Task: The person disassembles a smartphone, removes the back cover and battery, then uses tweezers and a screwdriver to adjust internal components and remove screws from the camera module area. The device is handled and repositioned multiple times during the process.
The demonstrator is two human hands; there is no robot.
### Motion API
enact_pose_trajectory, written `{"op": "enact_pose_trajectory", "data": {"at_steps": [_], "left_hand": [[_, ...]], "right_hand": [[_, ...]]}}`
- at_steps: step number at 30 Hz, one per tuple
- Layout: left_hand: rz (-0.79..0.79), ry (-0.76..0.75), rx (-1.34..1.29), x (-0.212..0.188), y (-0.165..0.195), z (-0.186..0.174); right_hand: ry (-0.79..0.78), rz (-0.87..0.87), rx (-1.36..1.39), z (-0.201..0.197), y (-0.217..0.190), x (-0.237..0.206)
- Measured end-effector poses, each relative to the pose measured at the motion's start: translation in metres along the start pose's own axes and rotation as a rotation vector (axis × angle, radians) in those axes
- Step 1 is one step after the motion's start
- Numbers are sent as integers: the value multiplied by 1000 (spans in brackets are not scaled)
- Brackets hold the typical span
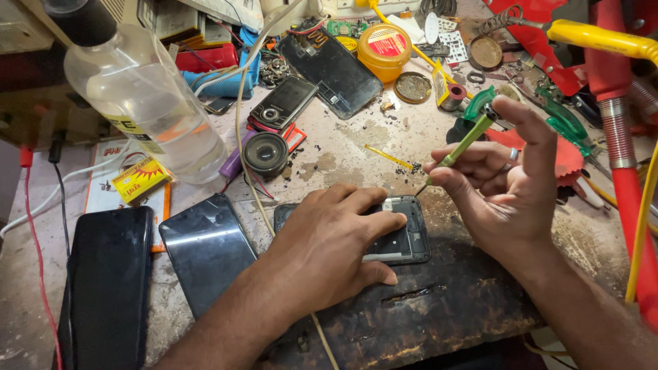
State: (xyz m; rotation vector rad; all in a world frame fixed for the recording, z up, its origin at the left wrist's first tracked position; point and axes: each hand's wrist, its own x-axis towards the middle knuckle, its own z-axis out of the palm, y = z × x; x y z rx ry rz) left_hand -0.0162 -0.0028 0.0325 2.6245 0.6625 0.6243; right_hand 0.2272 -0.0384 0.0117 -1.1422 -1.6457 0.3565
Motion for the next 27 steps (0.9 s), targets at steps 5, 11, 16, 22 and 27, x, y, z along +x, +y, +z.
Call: {"op": "enact_pose_trajectory", "data": {"at_steps": [5,11,16,22,27], "left_hand": [[8,-3,2,0,-1,0],[7,4,-3,-1,-1,0],[5,-7,-6,0,-1,1],[13,8,-9,-1,-2,1],[14,4,-3,0,-2,1]], "right_hand": [[1,23,22,1,-1,1],[2,-1,14,0,-2,1],[-4,25,70,7,1,2],[-26,45,115,11,3,5],[-28,50,96,11,4,5]]}}
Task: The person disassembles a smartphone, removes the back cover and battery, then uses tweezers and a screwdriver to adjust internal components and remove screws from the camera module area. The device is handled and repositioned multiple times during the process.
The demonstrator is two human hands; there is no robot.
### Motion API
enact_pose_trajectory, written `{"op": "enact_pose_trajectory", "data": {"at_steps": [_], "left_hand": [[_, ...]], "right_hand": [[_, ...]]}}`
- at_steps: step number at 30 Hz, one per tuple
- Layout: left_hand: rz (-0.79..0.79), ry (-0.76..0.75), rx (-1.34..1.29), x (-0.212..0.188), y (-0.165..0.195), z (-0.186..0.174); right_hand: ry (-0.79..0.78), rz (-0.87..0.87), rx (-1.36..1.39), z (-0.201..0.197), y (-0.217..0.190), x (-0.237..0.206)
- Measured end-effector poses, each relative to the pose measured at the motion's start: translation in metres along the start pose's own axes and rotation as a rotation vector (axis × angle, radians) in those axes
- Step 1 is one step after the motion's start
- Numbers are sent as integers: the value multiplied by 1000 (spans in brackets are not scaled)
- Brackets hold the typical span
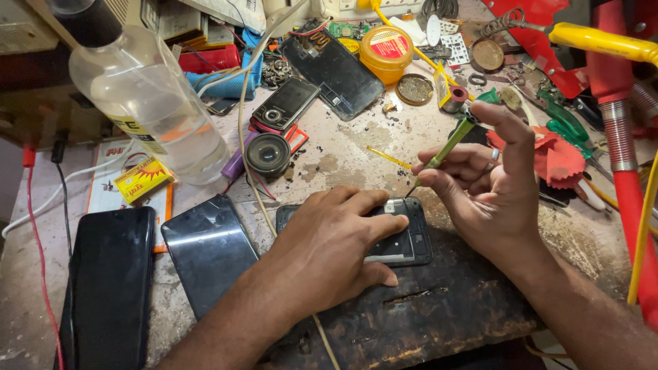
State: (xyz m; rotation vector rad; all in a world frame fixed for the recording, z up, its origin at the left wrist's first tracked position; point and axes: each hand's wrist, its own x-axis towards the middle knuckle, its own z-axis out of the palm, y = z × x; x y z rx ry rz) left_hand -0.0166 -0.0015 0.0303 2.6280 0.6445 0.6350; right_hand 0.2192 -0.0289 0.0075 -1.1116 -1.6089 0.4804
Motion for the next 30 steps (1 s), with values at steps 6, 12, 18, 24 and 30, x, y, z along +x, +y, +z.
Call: {"op": "enact_pose_trajectory", "data": {"at_steps": [6,12,18,24,30], "left_hand": [[1,-5,9,0,0,0],[-5,-14,10,1,0,0],[-3,-15,16,1,0,1],[-9,-9,10,1,0,1],[1,1,1,0,-1,0]], "right_hand": [[-2,-10,12,1,0,0],[-9,-13,-14,0,-1,0],[-18,-37,-13,0,-1,0],[-106,-221,-191,1,-9,1],[-142,-336,-254,-1,-22,8]]}}
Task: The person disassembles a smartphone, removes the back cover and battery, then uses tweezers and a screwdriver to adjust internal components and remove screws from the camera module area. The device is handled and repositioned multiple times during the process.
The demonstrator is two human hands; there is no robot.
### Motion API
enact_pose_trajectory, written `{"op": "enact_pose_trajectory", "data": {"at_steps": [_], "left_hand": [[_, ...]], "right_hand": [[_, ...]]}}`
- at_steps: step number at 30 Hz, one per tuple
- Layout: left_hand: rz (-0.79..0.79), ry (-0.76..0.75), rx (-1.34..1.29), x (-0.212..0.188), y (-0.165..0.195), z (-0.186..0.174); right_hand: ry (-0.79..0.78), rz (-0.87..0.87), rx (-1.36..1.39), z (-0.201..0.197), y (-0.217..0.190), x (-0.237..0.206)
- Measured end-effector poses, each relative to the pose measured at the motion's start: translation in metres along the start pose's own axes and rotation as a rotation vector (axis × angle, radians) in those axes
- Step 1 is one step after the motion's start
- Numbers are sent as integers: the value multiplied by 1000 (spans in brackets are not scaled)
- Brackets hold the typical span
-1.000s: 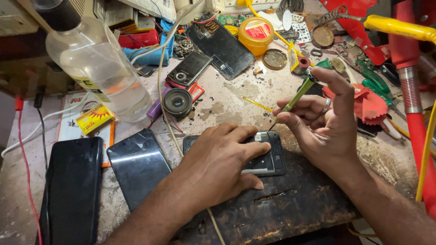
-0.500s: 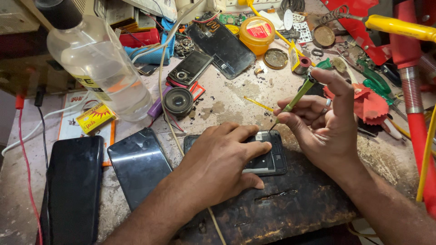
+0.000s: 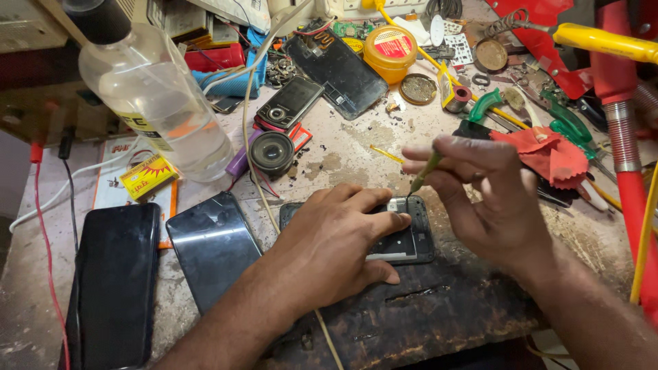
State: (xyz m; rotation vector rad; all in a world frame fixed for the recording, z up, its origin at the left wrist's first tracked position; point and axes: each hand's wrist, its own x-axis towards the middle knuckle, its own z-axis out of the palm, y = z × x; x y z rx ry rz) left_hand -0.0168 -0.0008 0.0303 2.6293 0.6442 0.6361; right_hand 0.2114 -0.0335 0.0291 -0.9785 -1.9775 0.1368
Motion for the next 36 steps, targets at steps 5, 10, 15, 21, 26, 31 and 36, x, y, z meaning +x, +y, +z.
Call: {"op": "enact_pose_trajectory", "data": {"at_steps": [5,10,15,21,26,31,36], "left_hand": [[15,20,13,2,1,-2],[-106,-91,24,4,1,-4],[-23,-13,29,4,-2,-2],[-26,2,59,9,-1,-2],[-159,-216,106,17,5,-10],[-141,-219,140,21,4,-10],[-58,-32,106,15,-3,-2]], "right_hand": [[49,72,-222,-5,-1,9],[65,21,-38,-3,1,4],[60,56,-38,1,9,-1],[55,-26,13,8,15,0],[44,37,-85,7,17,-3],[-33,64,272,6,22,-5],[-20,6,126,12,23,0]]}}
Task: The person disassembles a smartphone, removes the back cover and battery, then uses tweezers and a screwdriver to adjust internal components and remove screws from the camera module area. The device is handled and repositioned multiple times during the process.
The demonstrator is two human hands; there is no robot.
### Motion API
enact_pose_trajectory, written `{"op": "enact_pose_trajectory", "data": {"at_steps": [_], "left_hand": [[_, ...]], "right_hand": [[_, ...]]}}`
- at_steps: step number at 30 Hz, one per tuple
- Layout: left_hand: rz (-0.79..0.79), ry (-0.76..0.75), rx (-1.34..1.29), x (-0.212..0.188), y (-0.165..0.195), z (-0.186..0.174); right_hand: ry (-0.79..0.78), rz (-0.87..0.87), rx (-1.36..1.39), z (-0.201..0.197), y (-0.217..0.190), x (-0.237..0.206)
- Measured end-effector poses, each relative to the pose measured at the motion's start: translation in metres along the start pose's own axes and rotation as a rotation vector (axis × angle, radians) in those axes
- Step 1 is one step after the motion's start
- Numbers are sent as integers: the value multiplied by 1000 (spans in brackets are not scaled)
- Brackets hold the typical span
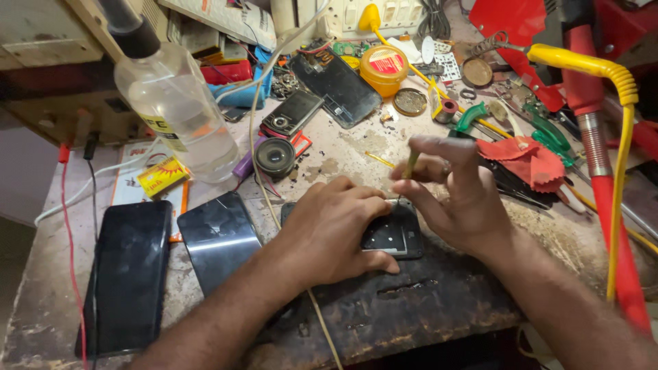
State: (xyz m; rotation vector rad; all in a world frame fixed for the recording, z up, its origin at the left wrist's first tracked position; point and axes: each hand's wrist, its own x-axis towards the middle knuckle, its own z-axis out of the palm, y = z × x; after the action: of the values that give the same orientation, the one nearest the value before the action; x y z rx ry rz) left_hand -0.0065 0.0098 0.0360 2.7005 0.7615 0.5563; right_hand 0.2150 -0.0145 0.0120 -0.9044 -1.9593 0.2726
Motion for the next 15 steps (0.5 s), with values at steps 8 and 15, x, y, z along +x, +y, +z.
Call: {"op": "enact_pose_trajectory", "data": {"at_steps": [8,15], "left_hand": [[-23,22,-37,-7,0,7],[26,82,-25,-5,0,9]], "right_hand": [[71,75,-78,1,-2,-9],[95,109,-74,-8,1,-11]]}}
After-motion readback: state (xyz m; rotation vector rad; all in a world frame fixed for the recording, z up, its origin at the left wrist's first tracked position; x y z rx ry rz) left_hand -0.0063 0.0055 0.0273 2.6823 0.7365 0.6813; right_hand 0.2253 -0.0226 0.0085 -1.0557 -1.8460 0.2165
